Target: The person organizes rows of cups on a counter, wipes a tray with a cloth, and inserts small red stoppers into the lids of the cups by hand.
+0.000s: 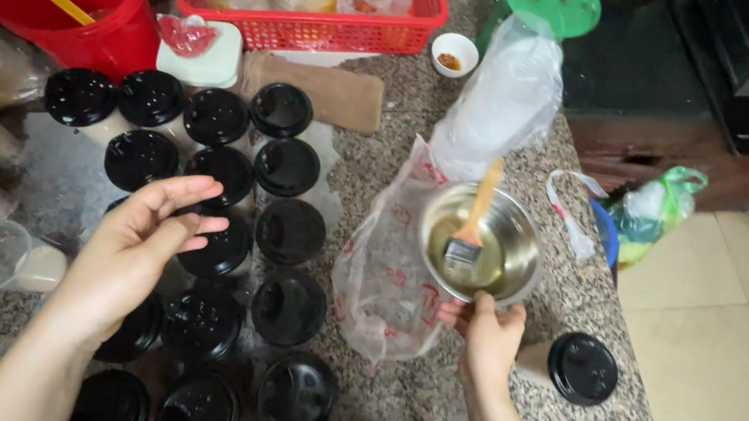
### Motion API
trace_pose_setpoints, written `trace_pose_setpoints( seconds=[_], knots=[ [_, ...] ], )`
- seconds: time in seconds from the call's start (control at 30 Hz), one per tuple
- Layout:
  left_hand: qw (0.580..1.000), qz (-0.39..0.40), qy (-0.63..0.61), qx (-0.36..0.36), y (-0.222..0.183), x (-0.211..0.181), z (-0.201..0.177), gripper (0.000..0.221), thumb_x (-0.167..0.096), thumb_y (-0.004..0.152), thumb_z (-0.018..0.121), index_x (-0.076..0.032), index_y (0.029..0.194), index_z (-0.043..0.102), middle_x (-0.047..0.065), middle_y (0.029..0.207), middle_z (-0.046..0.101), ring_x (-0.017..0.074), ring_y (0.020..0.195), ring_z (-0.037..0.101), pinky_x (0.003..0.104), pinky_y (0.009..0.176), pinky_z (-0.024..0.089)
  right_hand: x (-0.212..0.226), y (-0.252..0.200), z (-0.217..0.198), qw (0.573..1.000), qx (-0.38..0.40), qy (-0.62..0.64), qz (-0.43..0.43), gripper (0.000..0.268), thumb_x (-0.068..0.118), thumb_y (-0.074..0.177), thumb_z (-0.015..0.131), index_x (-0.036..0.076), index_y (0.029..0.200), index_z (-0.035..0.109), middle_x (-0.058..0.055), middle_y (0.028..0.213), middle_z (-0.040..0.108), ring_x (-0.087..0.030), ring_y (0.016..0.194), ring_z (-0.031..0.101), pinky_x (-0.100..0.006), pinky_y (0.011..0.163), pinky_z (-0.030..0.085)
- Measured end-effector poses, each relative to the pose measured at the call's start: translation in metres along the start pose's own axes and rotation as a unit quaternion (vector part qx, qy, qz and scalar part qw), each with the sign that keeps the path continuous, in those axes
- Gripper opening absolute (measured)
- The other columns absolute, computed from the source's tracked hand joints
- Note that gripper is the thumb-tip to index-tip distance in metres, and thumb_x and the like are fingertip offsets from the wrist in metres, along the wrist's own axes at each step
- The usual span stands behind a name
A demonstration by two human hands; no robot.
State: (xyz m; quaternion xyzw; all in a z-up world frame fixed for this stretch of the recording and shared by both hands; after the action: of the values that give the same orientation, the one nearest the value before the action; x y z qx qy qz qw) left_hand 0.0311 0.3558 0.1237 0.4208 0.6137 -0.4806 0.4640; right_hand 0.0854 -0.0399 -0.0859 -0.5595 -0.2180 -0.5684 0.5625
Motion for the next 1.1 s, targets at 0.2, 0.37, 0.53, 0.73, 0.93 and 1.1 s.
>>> trace_pose_setpoints(
  seconds=[0.2, 0.37, 0.53, 0.73, 0.93, 1.1],
  knots=[
    [1.0, -0.006, -0.024, -0.018, -0.02, 0.02, -0.009, 0.042, -0.005, 0.099, 0.048, -0.005, 0.141, 0.054, 0.009, 0.141, 0.064, 0.0227, 0.114, 0.07, 0.032, 0.093, 0.054, -0.052, 0.038, -0.054, 0.994, -0.078, 0.071, -0.018, 0.021, -0.002, 0.102, 0.049, -0.021, 0.109, 0.05, -0.025, 0.088, 0.068, -0.034, 0.069, 0.074, -0.045, 0.066, 0.066],
    [0.998, -0.012, -0.016, -0.054, -0.039, 0.013, -0.02, 0.041, -0.005, 0.099, 0.047, -0.006, 0.14, 0.055, 0.007, 0.141, 0.064, 0.0212, 0.113, 0.07, 0.031, 0.092, 0.054, -0.079, 0.083, -0.057, 0.987, -0.109, 0.119, -0.018, 0.021, -0.006, 0.096, 0.045, -0.012, 0.113, 0.055, -0.02, 0.09, 0.068, -0.031, 0.067, 0.071, -0.047, 0.064, 0.065],
    [0.996, -0.02, -0.009, -0.086, -0.057, 0.016, -0.04, 0.041, -0.005, 0.099, 0.047, -0.007, 0.139, 0.056, 0.007, 0.141, 0.063, 0.0205, 0.113, 0.07, 0.03, 0.092, 0.054, -0.134, 0.135, -0.082, 0.985, -0.105, 0.132, 0.045, 0.022, -0.002, 0.099, 0.053, -0.009, 0.119, 0.058, -0.015, 0.091, 0.067, -0.029, 0.071, 0.069, -0.045, 0.065, 0.064],
    [0.989, -0.047, 0.0, -0.139, -0.088, 0.013, -0.065, 0.041, -0.006, 0.099, 0.047, -0.008, 0.138, 0.057, 0.006, 0.141, 0.064, 0.0177, 0.113, 0.07, 0.029, 0.092, 0.053, -0.066, 0.068, -0.029, 0.962, -0.14, 0.054, 0.228, 0.043, 0.033, 0.097, 0.064, 0.017, 0.134, 0.049, -0.009, 0.116, 0.058, -0.032, 0.087, 0.061, -0.045, 0.068, 0.051],
    [0.969, -0.082, -0.025, -0.233, -0.121, 0.023, -0.088, 0.04, -0.008, 0.1, 0.049, -0.007, 0.139, 0.057, 0.007, 0.141, 0.065, 0.02, 0.112, 0.07, 0.03, 0.091, 0.055, 0.025, 0.045, 0.099, 0.949, 0.056, -0.068, -0.304, 0.066, 0.0, 0.097, 0.073, 0.001, 0.148, 0.031, -0.01, 0.131, 0.045, -0.016, 0.111, 0.05, -0.029, 0.094, 0.048],
    [0.951, -0.099, -0.055, -0.287, -0.144, 0.032, -0.102, 0.041, -0.008, 0.1, 0.045, -0.005, 0.139, 0.056, 0.01, 0.14, 0.066, 0.0222, 0.114, 0.071, 0.035, 0.093, 0.055, 0.067, 0.053, 0.316, 0.83, 0.393, -0.137, -0.371, 0.026, 0.003, 0.101, 0.065, 0.006, 0.127, 0.06, -0.002, 0.123, 0.066, -0.01, 0.109, 0.063, -0.024, 0.094, 0.053]
  ],
)
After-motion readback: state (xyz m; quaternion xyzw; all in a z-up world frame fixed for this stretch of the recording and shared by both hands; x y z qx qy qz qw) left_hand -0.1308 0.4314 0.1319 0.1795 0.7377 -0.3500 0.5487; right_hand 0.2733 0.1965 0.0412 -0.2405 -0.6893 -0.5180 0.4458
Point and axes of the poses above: each hand's wrist, its own y-axis towards the middle knuckle, its own z-axis out of the palm, x = y × z, the point moved 3 cm from there along y, towards the middle knuckle
